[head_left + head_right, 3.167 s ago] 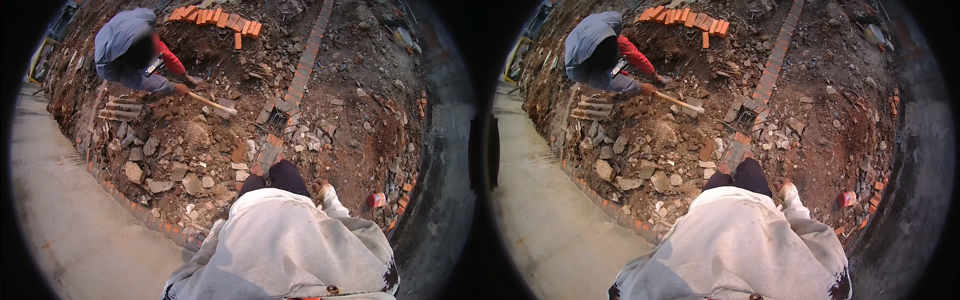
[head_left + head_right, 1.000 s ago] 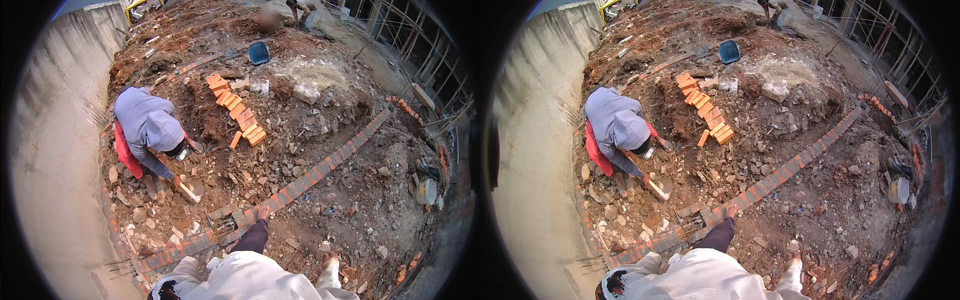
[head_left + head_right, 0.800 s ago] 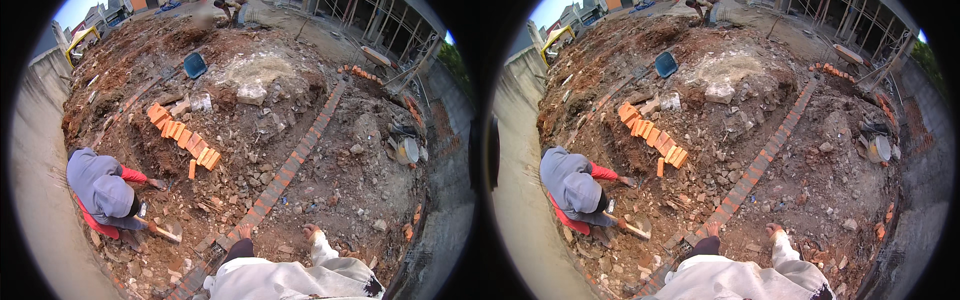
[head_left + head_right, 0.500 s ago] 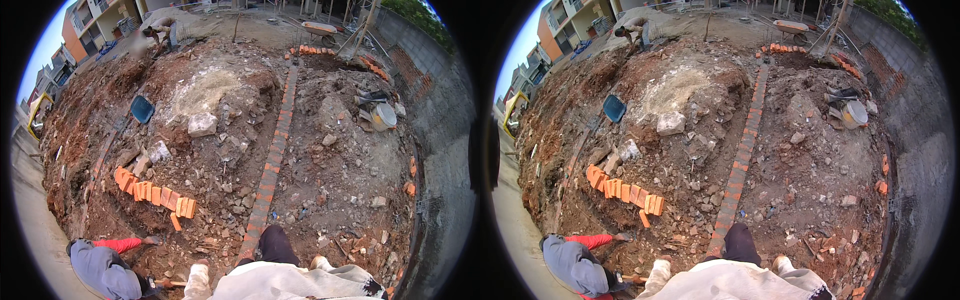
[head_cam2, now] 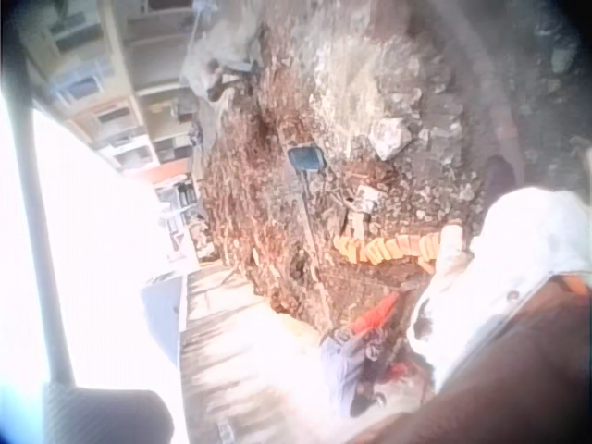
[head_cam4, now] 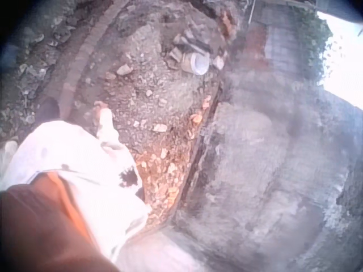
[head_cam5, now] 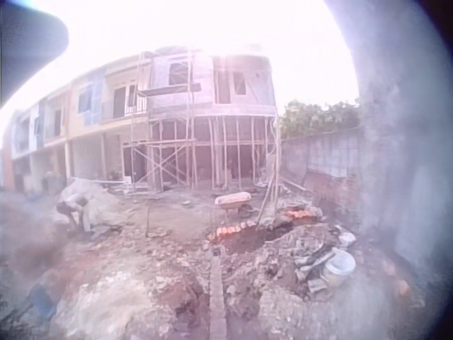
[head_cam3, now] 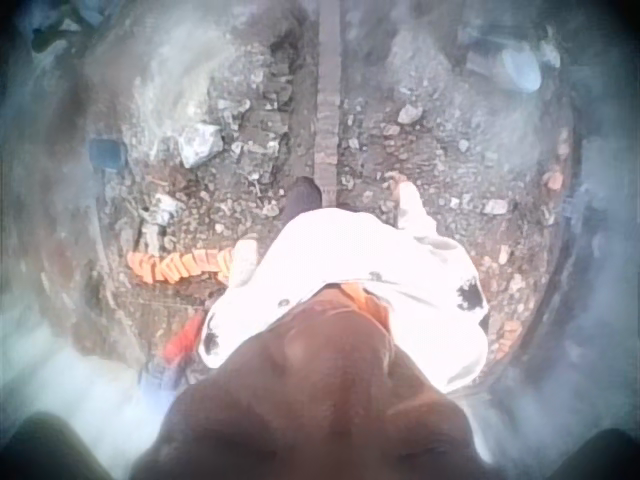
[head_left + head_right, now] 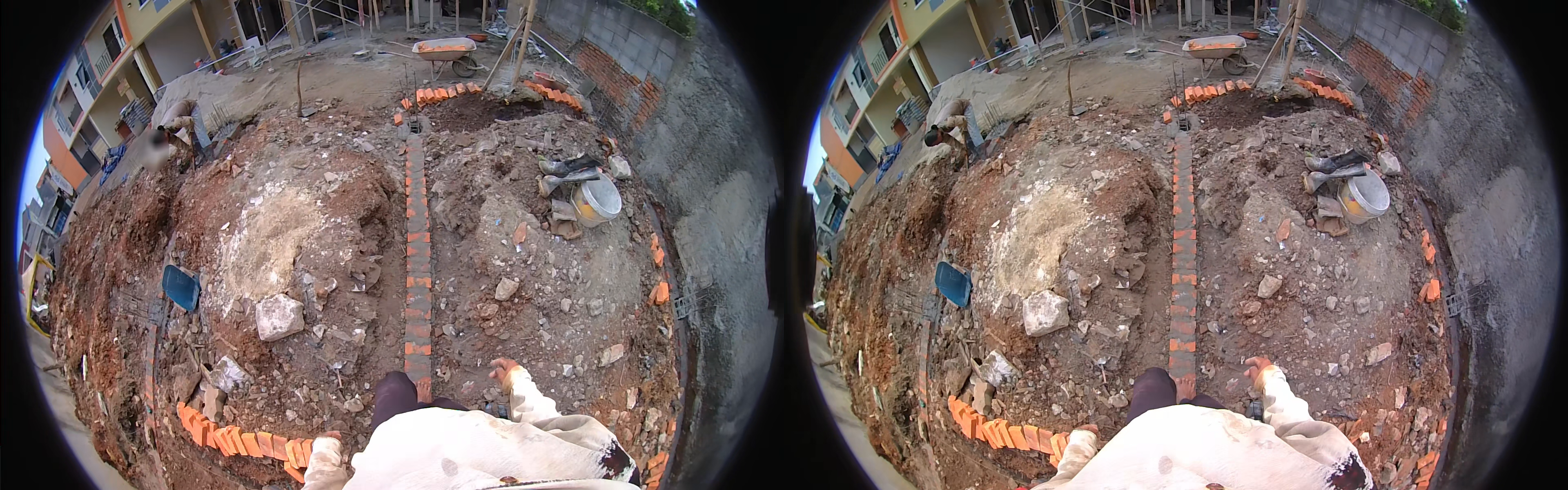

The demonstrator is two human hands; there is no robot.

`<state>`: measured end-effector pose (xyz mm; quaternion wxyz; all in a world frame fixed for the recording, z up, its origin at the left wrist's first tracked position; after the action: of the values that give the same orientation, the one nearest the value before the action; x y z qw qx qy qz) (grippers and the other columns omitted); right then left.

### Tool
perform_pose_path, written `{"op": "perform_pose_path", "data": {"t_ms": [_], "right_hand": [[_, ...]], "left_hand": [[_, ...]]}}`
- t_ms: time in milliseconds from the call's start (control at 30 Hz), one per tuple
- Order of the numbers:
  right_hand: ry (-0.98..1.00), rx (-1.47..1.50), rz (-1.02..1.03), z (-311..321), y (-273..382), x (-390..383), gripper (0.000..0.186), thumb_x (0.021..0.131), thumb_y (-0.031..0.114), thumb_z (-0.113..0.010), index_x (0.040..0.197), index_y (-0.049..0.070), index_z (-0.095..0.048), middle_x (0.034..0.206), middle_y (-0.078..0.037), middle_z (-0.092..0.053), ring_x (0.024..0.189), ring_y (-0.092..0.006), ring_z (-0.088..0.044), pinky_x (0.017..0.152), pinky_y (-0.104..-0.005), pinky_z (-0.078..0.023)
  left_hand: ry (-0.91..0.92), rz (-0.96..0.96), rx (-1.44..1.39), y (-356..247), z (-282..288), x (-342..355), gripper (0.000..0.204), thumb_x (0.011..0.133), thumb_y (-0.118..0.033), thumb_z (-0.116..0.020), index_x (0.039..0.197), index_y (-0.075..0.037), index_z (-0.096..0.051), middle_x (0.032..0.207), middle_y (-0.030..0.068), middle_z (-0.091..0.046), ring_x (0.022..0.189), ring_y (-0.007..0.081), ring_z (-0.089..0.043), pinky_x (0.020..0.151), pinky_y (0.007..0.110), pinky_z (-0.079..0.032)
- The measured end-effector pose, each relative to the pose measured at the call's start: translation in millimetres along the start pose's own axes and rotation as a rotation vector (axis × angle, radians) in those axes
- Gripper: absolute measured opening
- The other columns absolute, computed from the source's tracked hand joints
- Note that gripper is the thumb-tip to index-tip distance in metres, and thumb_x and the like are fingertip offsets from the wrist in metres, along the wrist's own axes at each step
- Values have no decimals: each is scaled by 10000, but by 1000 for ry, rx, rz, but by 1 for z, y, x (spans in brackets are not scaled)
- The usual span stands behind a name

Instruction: The person lays bricks in a linear pattern on a construction site. They use a trowel to scoop mortar from a bucket, spread it on the ground, place bricks, and tap them into alignment.

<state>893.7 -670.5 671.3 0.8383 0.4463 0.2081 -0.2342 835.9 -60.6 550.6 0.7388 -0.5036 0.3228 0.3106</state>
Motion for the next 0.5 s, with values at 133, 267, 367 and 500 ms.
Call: {"op": "perform_pose_path", "data": {"t_ms": [133, 267, 367, 500], "right_hand": [[-105, 173, 70, 78, 116, 71, 284, 786, 63, -472, 1038, -6, -582, 797, -113, -661, 770, -191, -631, 733, -311, -481], [-26, 193, -149, 83, 105, 179, 253, 811, 131, -493, 1002, 5, -600, 767, -75, -651, 726, -183, -631, 701, -318, -483], [171, -158, -298, 52, 13, 264, 323, 827, 269, -491, 1065, 75, -593, 899, -72, -631, 826, -211, -608, 751, -340, -462], [710, -850, -475, 142, -143, 323, 449, 809, 437, -521, 1153, 154, -582, 1130, -68, -592, 1014, -246, -559, 859, -371, -424]], "left_hand": [[166, 116, 233, -64, -56, 34, 252, 836, -158, -587, 1062, -46, -593, 787, 31, -617, 673, 140, -564, 600, 281, -466], [189, 190, 411, -146, -52, 88, 249, 830, -157, -584, 1058, -59, -599, 772, 29, -618, 653, 135, -563, 582, 274, -463], [157, 190, 502, -236, -33, 151, 247, 825, -157, -582, 1055, -68, -603, 761, 28, -619, 637, 132, -562, 568, 268, -462], [216, -129, 364, -440, -93, 309, 246, 819, -156, -579, 1051, -81, -608, 747, 26, -620, 617, 128, -561, 549, 260, -459]]}}
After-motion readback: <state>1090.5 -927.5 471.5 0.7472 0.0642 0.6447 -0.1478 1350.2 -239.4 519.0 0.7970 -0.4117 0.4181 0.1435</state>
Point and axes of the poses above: each hand's wrist, its own x-axis towards the middle knuckle, its own z-axis out of the back of the hand, y = z × x, the point moved 1 cm from there along x, towards the middle knuckle
